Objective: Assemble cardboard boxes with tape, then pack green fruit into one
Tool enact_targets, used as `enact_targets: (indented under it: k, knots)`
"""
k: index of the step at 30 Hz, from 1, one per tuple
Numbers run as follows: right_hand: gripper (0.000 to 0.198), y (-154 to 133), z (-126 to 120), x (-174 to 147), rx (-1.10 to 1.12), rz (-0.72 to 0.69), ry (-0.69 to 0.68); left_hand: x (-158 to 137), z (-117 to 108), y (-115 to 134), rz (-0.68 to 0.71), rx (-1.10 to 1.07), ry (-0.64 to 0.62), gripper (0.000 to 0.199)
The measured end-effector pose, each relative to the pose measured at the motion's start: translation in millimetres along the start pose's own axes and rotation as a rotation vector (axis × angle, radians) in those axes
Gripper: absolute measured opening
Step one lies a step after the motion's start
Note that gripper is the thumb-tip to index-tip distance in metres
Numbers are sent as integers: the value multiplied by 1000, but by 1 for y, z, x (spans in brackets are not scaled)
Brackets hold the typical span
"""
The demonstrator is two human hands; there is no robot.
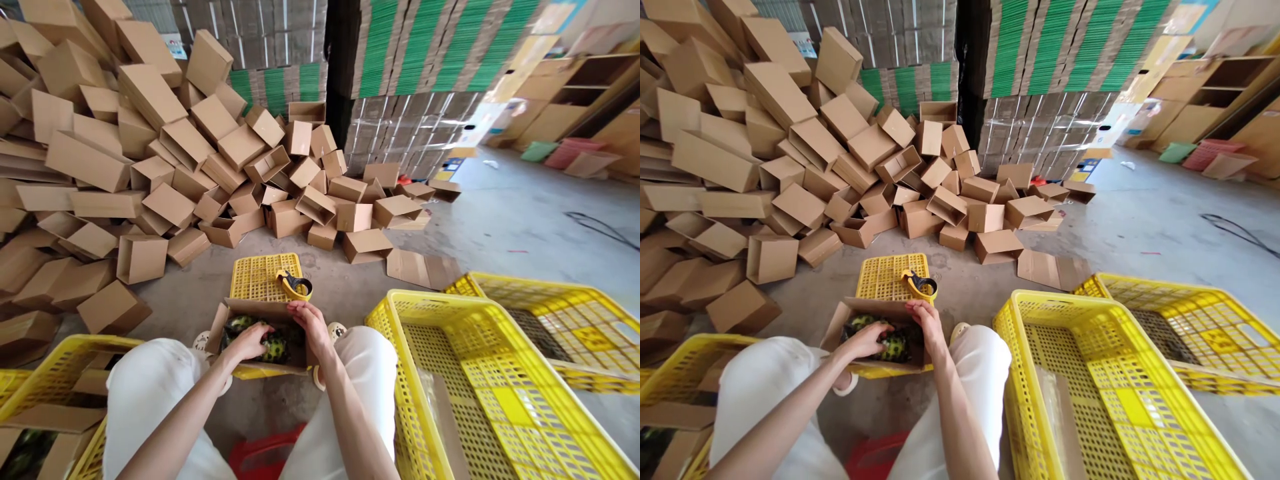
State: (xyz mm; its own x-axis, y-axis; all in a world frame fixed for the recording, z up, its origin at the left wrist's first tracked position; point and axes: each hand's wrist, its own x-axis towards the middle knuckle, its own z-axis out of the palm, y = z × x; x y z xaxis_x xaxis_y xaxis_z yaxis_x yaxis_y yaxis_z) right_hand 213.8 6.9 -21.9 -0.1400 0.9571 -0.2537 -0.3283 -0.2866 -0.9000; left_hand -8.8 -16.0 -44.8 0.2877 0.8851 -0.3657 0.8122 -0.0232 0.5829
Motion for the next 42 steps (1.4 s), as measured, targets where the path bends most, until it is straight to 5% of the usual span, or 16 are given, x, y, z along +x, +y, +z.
enact_targets:
  k: [12, 21, 26, 29, 42]
  knots:
    - [32, 0, -1, 1, 55, 7, -11, 45, 32, 53, -165, -123, 66, 21]
    - [35, 2, 0, 0, -127, -51, -65, 2, -2, 27, -132, -563, 252, 43]
    - [53, 7, 4, -7, -148, 221, -159, -24, -19, 43, -106, -890, 383, 39]
    - [57, 7, 6, -9, -63, 290, -188, -34, -23, 54, -75, -868, 400, 39]
    - [37, -9, 7, -12, 21, 108, -222, -56, -31, 72, -27, -442, 506, 31]
